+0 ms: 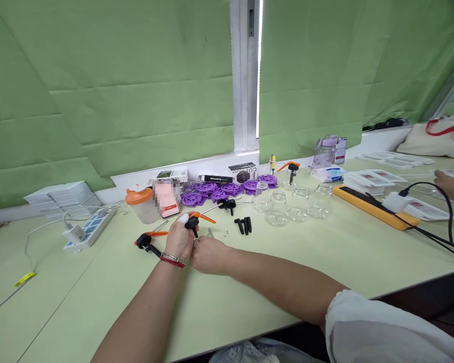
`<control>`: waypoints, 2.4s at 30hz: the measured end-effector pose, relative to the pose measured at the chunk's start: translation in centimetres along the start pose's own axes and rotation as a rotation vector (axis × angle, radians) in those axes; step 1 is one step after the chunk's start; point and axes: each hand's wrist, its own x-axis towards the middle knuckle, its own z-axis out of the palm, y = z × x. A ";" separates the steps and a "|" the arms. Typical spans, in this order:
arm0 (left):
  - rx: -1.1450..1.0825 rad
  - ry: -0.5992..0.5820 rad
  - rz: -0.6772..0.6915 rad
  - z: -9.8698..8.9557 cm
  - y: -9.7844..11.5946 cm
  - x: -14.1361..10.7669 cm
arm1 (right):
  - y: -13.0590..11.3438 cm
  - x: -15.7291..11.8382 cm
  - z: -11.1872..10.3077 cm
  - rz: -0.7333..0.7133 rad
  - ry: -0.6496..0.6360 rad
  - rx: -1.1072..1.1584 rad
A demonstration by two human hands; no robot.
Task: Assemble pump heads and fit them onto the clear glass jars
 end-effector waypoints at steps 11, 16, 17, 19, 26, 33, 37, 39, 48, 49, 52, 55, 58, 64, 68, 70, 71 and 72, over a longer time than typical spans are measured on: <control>0.031 -0.024 -0.054 -0.2 -0.6 0.0 | -0.8 -2.5 -1.0 -0.120 0.217 -0.104; -0.001 -0.087 -0.153 0.1 -0.3 -0.5 | 0.0 -4.3 -4.0 0.105 0.644 0.102; -0.020 -0.116 -0.170 0.2 -0.4 -0.7 | 0.7 -4.6 -4.8 0.226 0.736 0.217; -0.048 -0.179 -0.177 0.5 -0.5 -1.1 | 2.5 -5.0 -6.0 0.512 0.887 0.479; -0.034 -0.317 -0.230 1.5 -1.3 -2.4 | 7.1 -4.3 -4.8 0.889 0.942 1.164; -0.041 -0.345 -0.261 1.4 -1.3 -2.5 | 7.5 -3.6 -4.5 0.917 0.939 1.112; -0.050 -0.352 -0.270 1.5 -1.2 -2.6 | 7.7 -3.4 -4.7 0.908 0.862 1.072; -0.043 -0.362 -0.277 1.6 -1.3 -2.6 | 7.7 -3.3 -4.5 0.910 0.796 1.080; -0.071 -0.367 -0.262 1.2 -1.0 -2.4 | 6.9 -3.7 -4.2 0.748 0.545 1.132; -0.071 -0.367 -0.265 1.1 -0.9 -2.4 | 6.8 -3.9 -4.2 0.720 0.523 1.111; -0.075 -0.374 -0.257 1.3 -0.6 -2.4 | 6.5 -4.6 -4.2 0.612 0.465 1.033; -0.087 -0.356 -0.234 1.5 -0.2 -2.5 | 6.3 -5.0 -4.4 0.474 0.417 0.817; -0.086 -0.365 -0.203 1.4 0.2 -2.6 | 6.1 -5.2 -4.9 0.420 0.388 0.606; 0.228 -0.582 -0.189 0.9 1.2 -3.0 | 6.6 -5.4 -6.3 0.294 0.293 0.576; 0.483 -0.631 -0.180 0.9 1.5 -3.3 | 6.9 -5.5 -6.1 0.159 0.192 0.537; 0.515 -0.651 -0.205 1.0 1.5 -3.4 | 7.0 -5.4 -5.7 0.123 0.167 0.515; 0.517 -0.659 -0.214 1.0 1.4 -3.4 | 6.9 -5.3 -5.5 0.113 0.167 0.504; 0.513 -0.659 -0.218 1.0 1.3 -3.5 | 7.0 -5.3 -5.4 0.110 0.176 0.493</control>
